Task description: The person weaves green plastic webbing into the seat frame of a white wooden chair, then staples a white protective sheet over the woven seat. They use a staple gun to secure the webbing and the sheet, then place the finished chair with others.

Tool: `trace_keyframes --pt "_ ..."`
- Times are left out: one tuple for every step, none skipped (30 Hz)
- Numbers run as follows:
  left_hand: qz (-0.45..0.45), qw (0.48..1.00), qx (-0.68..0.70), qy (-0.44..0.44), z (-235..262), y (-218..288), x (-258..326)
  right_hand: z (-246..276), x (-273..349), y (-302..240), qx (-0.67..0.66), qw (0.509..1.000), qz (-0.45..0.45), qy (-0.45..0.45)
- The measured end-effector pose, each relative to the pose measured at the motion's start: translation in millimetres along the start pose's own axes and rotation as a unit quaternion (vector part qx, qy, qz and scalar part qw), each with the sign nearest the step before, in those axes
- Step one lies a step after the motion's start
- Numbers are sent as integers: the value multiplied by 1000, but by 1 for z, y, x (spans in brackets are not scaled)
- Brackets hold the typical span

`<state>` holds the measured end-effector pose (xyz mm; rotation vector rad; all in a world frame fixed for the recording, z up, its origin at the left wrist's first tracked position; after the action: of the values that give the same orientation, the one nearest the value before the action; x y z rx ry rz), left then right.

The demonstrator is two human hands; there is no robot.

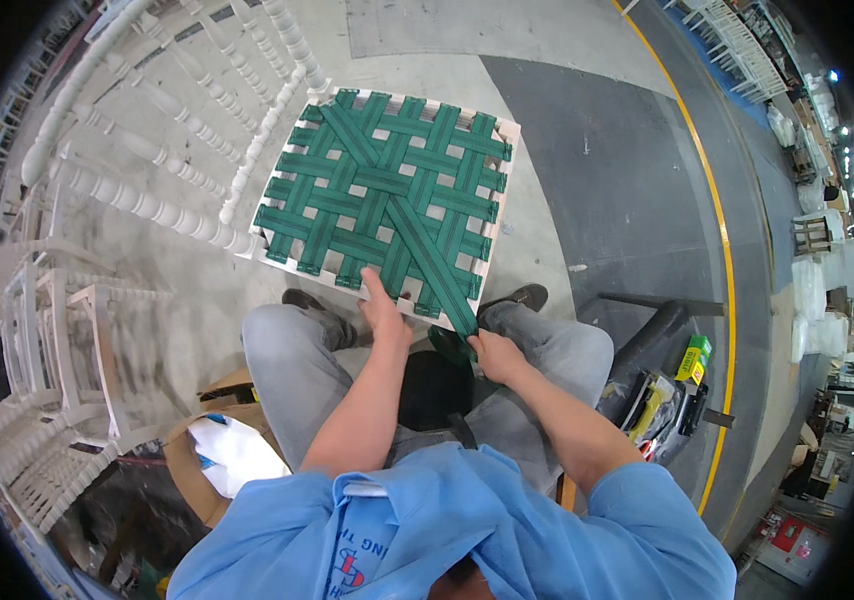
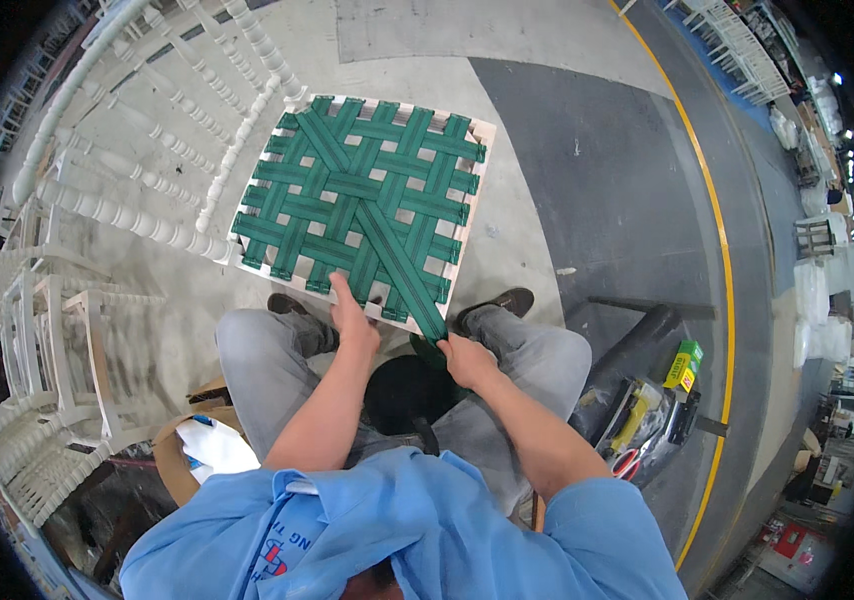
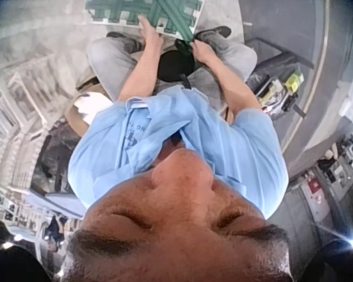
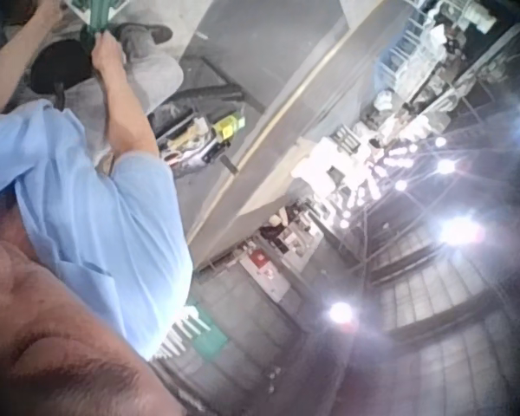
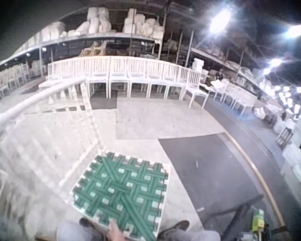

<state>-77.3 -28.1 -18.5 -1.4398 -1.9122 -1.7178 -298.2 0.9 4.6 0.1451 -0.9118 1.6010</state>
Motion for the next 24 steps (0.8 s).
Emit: trace_keyframes --pt "-19 998 -29 -52 12 -2 3 -1 -1 -2 10 1000 -2 -9" --pt "74 966 -207 -134 13 -13 23 2 1 11 19 999 -26 -14" --pt "159 888 -378 -208 20 -21 47 4 5 21 8 999 -31 -14" --pt "115 857 -409 -292 35 -32 61 5 3 14 -3 1000 -14 -21" --pt "71 818 -436 -367 45 -48 69 3 0 4 -12 999 9 -30" --pt "69 812 -447 -369 42 -62 72 2 -2 4 -16 999 27 -37" --pt "68 803 -458 -374 35 -74 73 0 -4 8 -20 998 41 -41" --pt "58 791 -498 -351 30 -84 68 -3 -8 12 -22 997 57 -46" --pt "39 783 -533 -318 27 -85 61 -9 -19 9 3 995 69 -72" --pt "32 767 -567 -298 20 -89 62 -13 -24 19 25 993 62 -94" --pt "-2 742 -603 -294 16 -89 64 -16 -28 28 47 991 54 -116" --pt "-33 713 -641 -281 17 -88 66 -18 -29 28 48 990 54 -123" --pt "-65 682 -677 -267 18 -85 67 -20 -31 26 49 989 54 -129" --pt "-96 650 -704 -271 17 -81 66 -22 -34 22 50 988 54 -135" --pt "-111 635 -718 -261 14 -78 69 -23 -34 22 35 990 61 -123" --pt "-125 620 -729 -262 8 -80 77 -22 -30 30 22 992 57 -108" --pt "-139 603 -739 -267 1 -82 85 -20 -26 38 9 995 50 -91" --pt "-148 564 -756 -295 -6 -87 88 -14 -23 43 62 990 67 -109" --pt "-181 544 -769 -283 1 -84 80 -11 -20 25 49 990 72 -109" --pt "-172 551 -765 -285 -4 -91 88 -7 -9 36 26 995 68 -68" --pt "-191 511 -765 -341 -12 -103 105 -5 9 63 67 997 3 -23" --pt "-242 503 -777 -292 6 -90 66 16 5 17 72 993 75 55" --pt "-195 542 -776 -256 2 -97 73 37 22 29 -10 984 100 146" --pt "-234 523 -783 -243 11 -89 55 69 40 10 -149 942 149 263"
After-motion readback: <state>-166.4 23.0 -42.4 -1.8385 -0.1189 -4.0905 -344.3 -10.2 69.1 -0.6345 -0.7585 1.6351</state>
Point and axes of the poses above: each hand's wrist, its own x-axis away from the middle knuckle, its own z-axis out of the back of the hand, y = z × x, the point moved 2 cm from there along -x, towards the middle knuckle
